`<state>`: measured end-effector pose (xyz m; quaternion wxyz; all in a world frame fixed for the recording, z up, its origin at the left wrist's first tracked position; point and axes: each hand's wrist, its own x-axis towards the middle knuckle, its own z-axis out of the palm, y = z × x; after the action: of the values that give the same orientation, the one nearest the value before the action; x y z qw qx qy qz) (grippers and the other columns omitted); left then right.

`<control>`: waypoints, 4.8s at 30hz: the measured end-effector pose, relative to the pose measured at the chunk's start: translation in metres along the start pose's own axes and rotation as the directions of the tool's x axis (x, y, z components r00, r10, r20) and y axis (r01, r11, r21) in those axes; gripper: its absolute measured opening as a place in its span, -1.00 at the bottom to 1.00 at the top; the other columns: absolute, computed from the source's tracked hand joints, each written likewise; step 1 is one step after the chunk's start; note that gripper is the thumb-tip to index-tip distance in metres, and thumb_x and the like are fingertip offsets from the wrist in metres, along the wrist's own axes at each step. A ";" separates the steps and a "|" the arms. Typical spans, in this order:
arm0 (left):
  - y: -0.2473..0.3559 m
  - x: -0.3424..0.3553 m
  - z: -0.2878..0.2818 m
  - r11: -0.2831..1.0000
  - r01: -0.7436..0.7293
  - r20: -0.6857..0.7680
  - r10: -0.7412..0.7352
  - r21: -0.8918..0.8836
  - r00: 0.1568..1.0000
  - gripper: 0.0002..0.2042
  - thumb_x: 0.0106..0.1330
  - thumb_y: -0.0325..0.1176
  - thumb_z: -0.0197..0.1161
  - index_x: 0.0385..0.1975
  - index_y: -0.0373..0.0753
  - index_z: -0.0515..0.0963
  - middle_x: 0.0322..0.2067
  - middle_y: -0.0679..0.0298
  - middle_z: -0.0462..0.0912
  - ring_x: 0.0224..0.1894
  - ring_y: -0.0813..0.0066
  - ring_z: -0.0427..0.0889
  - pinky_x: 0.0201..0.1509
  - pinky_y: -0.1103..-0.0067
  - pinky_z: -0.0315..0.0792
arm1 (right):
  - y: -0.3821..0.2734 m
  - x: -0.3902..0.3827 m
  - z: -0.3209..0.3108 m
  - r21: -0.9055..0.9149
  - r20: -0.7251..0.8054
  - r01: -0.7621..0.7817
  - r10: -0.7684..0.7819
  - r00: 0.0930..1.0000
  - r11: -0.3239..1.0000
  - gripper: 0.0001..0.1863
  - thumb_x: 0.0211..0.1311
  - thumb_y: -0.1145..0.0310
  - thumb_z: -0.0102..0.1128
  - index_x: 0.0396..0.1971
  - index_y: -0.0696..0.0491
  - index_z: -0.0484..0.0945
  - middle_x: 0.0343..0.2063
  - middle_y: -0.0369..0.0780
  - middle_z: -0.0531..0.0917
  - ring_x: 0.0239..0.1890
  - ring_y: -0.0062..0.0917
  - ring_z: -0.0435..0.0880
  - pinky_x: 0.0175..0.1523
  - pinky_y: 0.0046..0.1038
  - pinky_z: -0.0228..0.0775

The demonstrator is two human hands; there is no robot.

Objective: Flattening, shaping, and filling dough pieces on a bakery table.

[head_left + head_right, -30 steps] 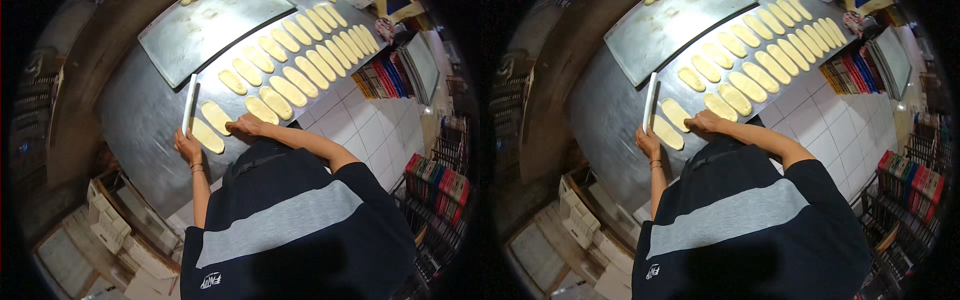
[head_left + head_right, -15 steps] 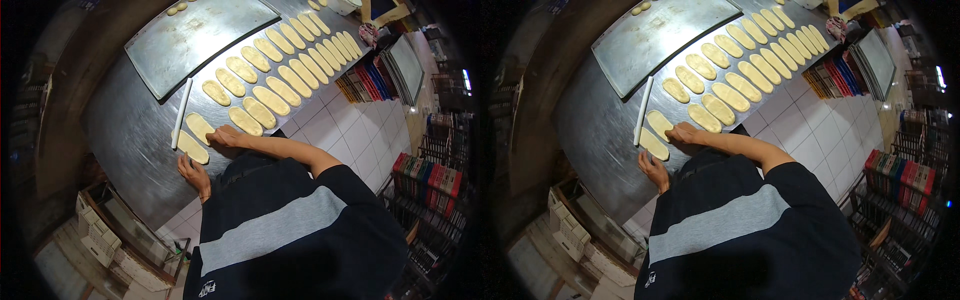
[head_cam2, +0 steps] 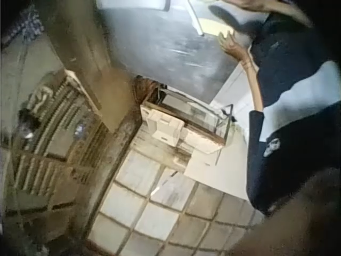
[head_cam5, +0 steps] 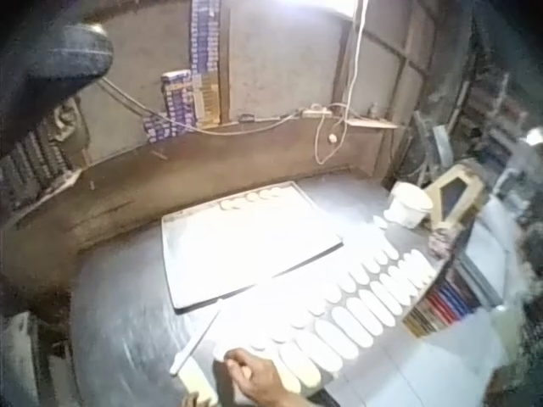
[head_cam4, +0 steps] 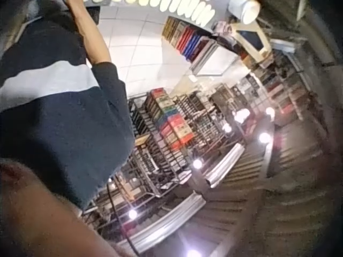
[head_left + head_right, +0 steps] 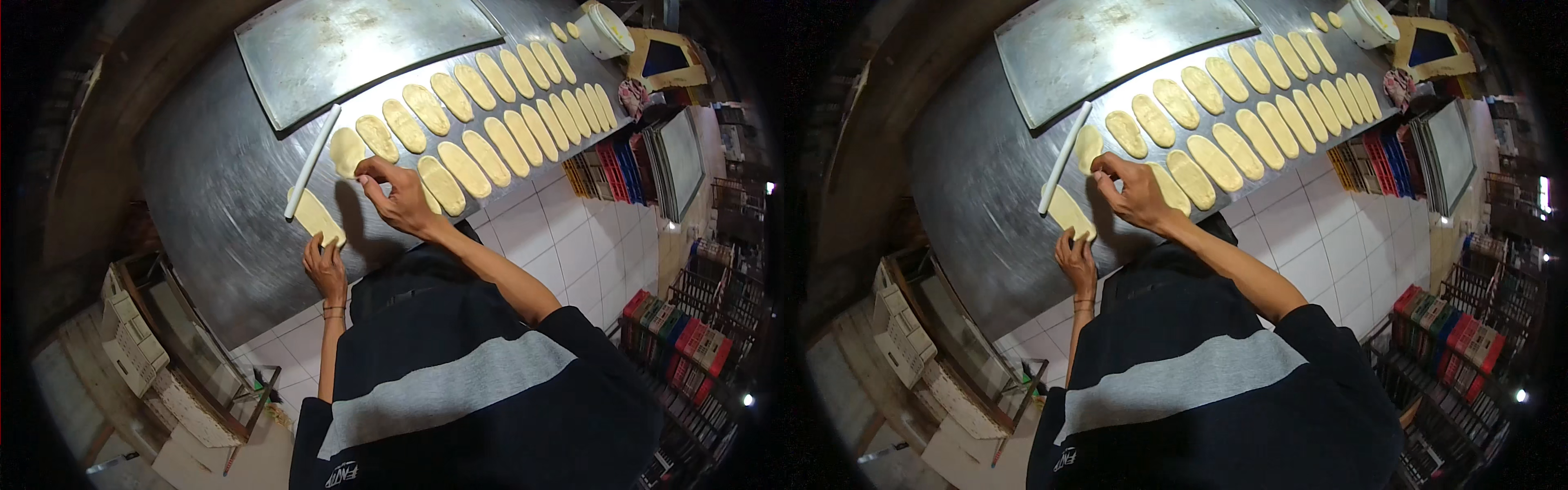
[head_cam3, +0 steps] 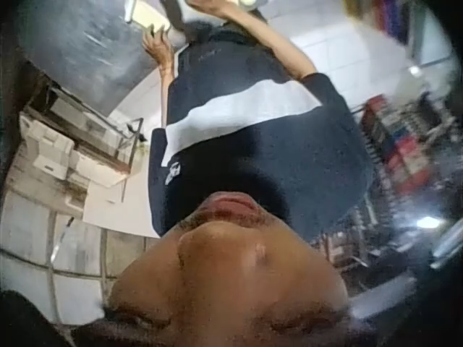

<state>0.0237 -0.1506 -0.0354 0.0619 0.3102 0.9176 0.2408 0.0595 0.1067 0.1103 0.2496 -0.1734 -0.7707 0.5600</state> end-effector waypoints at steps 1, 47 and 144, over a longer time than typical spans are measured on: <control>0.005 0.009 0.000 0.999 -0.023 -0.086 0.019 -0.044 0.996 -0.66 0.47 -0.39 0.31 0.22 -0.15 0.65 0.26 0.07 0.54 0.36 0.05 0.43 0.43 0.13 0.25 | -0.004 -0.005 -0.012 -0.078 0.004 0.016 -0.016 1.000 0.997 -0.89 0.41 0.46 0.28 -0.16 0.16 0.62 -0.38 -0.15 0.76 -0.32 -0.43 0.82 -0.22 -0.45 0.57; 0.538 0.357 0.130 0.733 0.193 -0.017 -0.269 -0.653 0.963 -0.80 0.51 -0.33 0.21 -0.18 -0.26 0.75 -0.33 0.39 0.67 -0.30 0.64 0.53 -0.18 0.65 0.40 | 0.260 0.212 -0.715 -0.495 -0.161 0.099 -0.203 0.966 0.863 -0.77 0.28 0.58 0.08 -0.17 0.16 0.71 -0.13 -0.06 0.76 -0.02 -0.10 0.72 0.14 -0.17 0.54; 0.782 0.458 0.368 0.875 0.032 0.261 0.109 -0.483 0.959 -0.70 0.54 -0.44 0.14 0.21 -0.27 0.59 0.06 -0.03 0.73 -0.03 0.06 0.77 0.03 0.34 0.61 | 0.384 0.217 -0.806 -0.497 0.124 -0.024 0.098 0.987 0.867 -0.73 0.13 0.60 0.19 -0.16 0.05 0.65 -0.11 -0.18 0.71 0.15 -0.22 0.61 0.15 -0.10 0.35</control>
<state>0.1755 0.8127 0.0343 0.2616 0.3341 0.8038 0.4169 0.3449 0.9712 -0.0129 0.1226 -0.2146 -0.8984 0.3631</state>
